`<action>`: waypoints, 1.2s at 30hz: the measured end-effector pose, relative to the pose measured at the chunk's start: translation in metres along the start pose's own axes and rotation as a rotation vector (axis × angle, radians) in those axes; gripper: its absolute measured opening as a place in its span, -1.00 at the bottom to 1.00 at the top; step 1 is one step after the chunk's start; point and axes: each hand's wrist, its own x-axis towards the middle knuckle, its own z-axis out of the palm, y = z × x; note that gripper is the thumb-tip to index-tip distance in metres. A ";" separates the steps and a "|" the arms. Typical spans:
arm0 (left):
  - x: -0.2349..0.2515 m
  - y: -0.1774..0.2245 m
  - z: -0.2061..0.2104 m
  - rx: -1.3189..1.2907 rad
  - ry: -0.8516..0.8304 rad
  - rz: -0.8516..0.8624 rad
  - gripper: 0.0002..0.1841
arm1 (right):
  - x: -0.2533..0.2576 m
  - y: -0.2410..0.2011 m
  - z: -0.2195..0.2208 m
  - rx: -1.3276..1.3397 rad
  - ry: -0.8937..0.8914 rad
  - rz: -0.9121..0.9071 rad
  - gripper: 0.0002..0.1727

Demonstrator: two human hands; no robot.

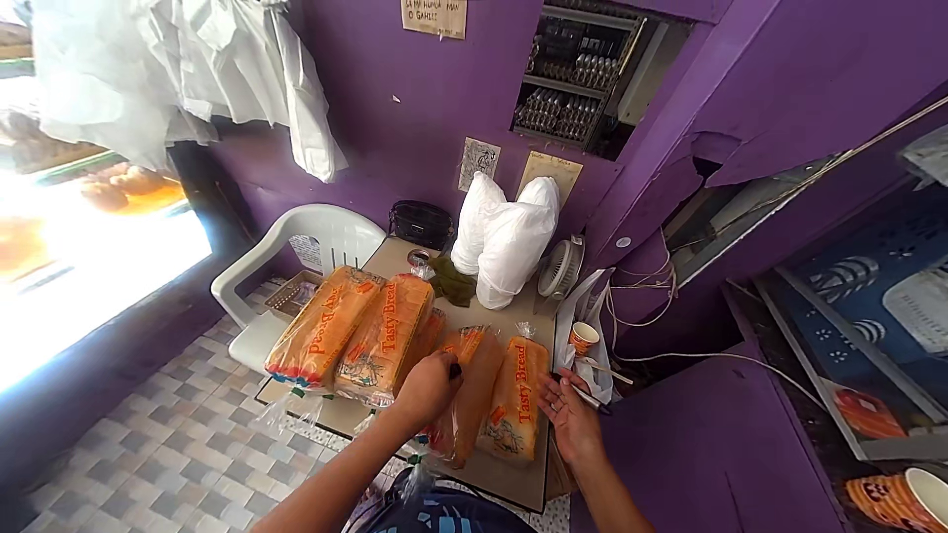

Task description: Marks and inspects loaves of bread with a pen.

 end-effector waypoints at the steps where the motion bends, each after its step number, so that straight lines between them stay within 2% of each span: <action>1: -0.006 -0.004 -0.005 -0.111 0.086 0.044 -0.73 | 0.005 0.000 0.008 -0.001 -0.014 0.002 -0.65; 4: -0.016 -0.026 -0.003 -0.536 0.312 0.232 -0.80 | 0.024 0.004 0.031 0.032 -0.071 0.020 -0.54; 7: -0.018 -0.038 0.006 -0.751 0.302 0.380 -0.80 | 0.027 -0.008 0.059 0.128 -0.151 0.092 -0.48; 9: -0.013 -0.046 0.009 -0.636 0.265 0.348 -0.75 | 0.022 -0.017 0.077 0.216 -0.156 0.089 -0.42; 12: -0.001 -0.058 0.024 -0.436 0.283 0.115 -0.72 | 0.017 -0.003 0.087 0.204 -0.175 -0.074 -0.69; 13: 0.001 -0.060 0.031 -0.421 0.290 0.030 -0.72 | 0.014 0.006 0.087 0.173 -0.175 -0.140 -0.75; 14: 0.002 -0.059 0.035 -0.432 0.281 -0.036 -0.69 | 0.009 0.016 0.087 0.144 -0.166 -0.189 -0.73; 17: -0.010 -0.045 0.036 -0.674 0.262 -0.127 -0.47 | -0.012 0.038 0.079 0.069 -0.136 -0.259 -0.46; 20: -0.026 -0.041 0.034 -1.033 0.376 0.042 -0.30 | -0.025 0.045 0.064 0.031 -0.155 -0.301 -0.42; 22: -0.035 -0.044 0.029 -0.956 0.332 0.247 -0.32 | -0.030 0.045 0.056 0.009 -0.189 -0.330 -0.40; 24: -0.037 -0.046 0.030 -0.675 0.325 0.372 -0.37 | -0.036 0.045 0.052 -0.030 -0.226 -0.363 -0.44; 27: -0.036 -0.048 0.036 -0.445 0.416 0.370 -0.56 | -0.038 0.038 0.046 -0.188 -0.282 -0.424 -0.47; 30: -0.036 -0.047 0.035 -0.373 0.411 0.384 -0.71 | -0.022 0.009 0.045 -0.369 -0.289 -0.615 -0.39; 32: -0.037 -0.045 0.033 -0.369 0.387 0.380 -0.73 | -0.011 -0.014 0.053 -0.333 -0.319 -0.673 -0.46; 36: -0.036 -0.044 0.032 -0.377 0.375 0.389 -0.75 | -0.004 -0.043 0.085 -0.251 -0.645 -0.576 -0.67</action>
